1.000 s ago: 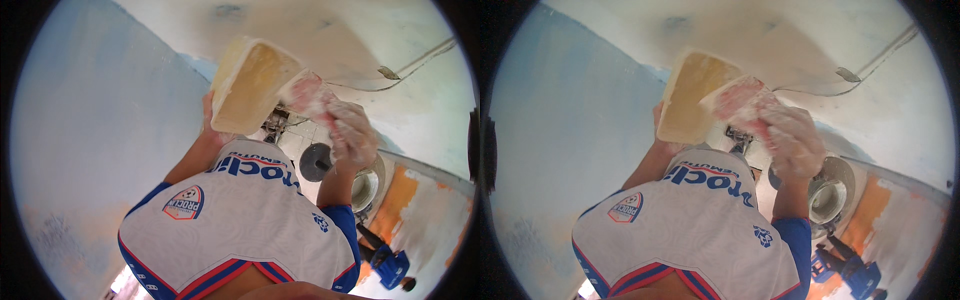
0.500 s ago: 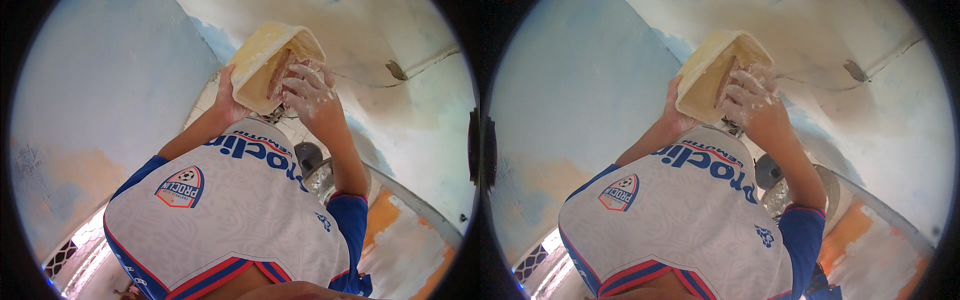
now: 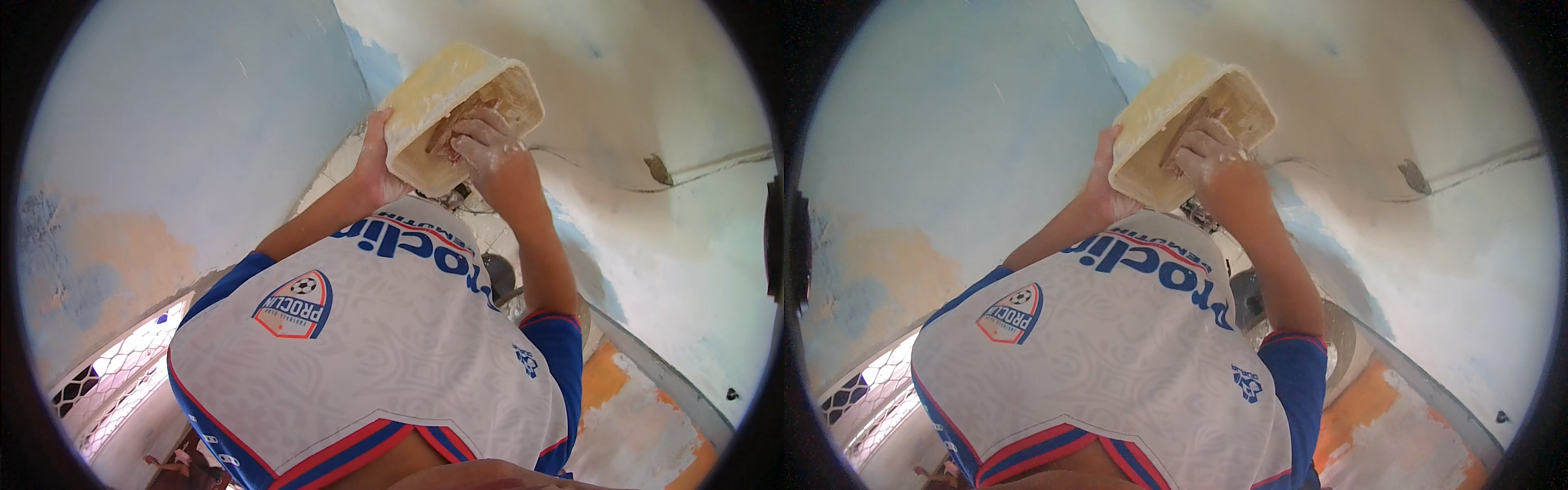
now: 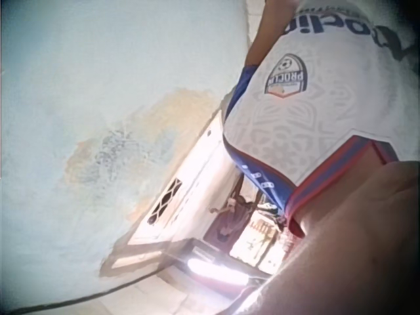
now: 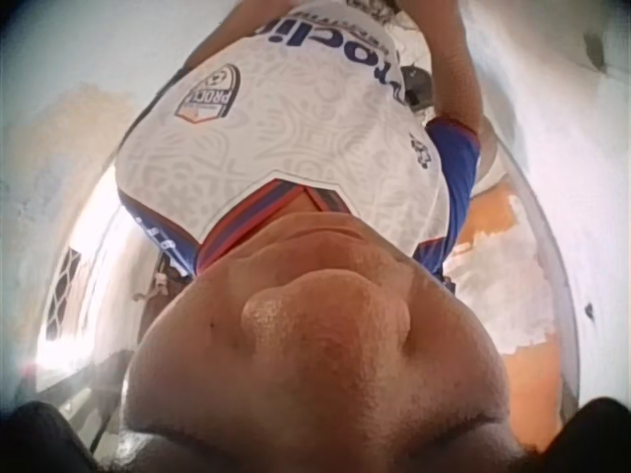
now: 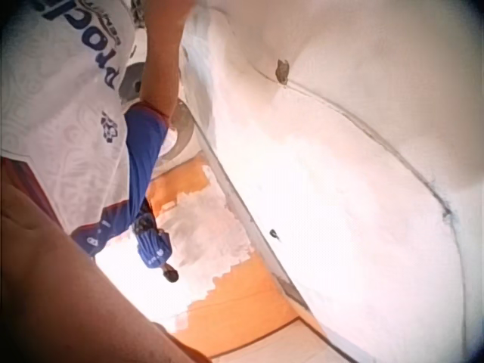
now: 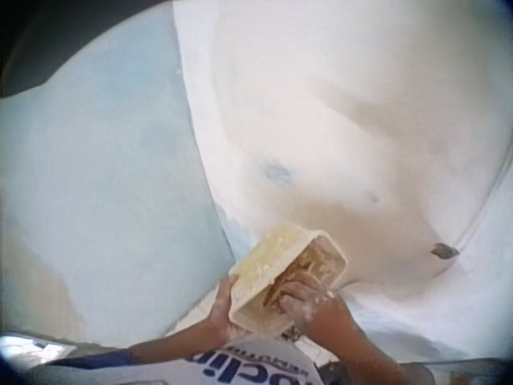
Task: The person applies plaster to a wall using a putty knife, frequently scraping the knife against a container of plaster to reload it.
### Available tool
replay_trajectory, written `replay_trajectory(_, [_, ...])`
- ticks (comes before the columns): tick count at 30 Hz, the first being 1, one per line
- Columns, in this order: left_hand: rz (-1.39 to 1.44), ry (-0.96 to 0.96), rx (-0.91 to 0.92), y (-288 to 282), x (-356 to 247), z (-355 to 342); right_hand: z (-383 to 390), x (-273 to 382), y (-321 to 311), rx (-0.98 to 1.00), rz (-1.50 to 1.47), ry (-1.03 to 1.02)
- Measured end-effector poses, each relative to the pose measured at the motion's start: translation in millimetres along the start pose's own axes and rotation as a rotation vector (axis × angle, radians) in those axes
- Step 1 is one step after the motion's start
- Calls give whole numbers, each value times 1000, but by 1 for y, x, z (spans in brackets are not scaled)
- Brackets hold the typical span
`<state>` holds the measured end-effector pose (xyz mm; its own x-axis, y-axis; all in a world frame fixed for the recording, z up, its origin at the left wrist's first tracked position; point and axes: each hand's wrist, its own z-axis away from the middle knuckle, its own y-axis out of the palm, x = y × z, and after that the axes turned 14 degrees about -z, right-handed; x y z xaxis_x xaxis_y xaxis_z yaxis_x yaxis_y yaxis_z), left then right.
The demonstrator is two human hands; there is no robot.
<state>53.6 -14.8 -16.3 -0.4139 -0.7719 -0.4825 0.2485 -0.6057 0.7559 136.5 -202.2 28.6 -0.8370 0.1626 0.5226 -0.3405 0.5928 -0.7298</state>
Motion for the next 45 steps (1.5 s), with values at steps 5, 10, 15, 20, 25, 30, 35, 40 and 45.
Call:
replay_trajectory(5, [68, 4, 20, -19, -31, 0, -23, 4, 21, -108, -61, 20])
replay_trajectory(10, [147, 17, 138, -45, -72, -8, -63, 10, 32, -84, -77, 35])
replay_trajectory(15, [229, -9, 209, -64, -99, -17, -91, 16, 36, -205, -156, 33])
replay_trajectory(20, [169, -60, 25, -67, -120, -21, -95, 18, 31, -357, -102, 62])
replay_trajectory(25, [56, -69, -74, -58, -127, -23, -83, 10, 46, -512, -48, 156])
replay_trajectory(30, [73, -158, -121, -53, -91, -39, -47, -12, 43, -723, -66, 190])
replay_trajectory(35, [54, -182, -180, -48, -84, -41, -34, -8, 34, -777, -94, 218])
replay_trajectory(40, [67, -180, -142, -66, -91, -38, -47, 14, 26, -727, -30, 217])
replay_trajectory(45, [107, -99, -147, -70, -95, -31, -53, 17, 29, -745, 14, 231])
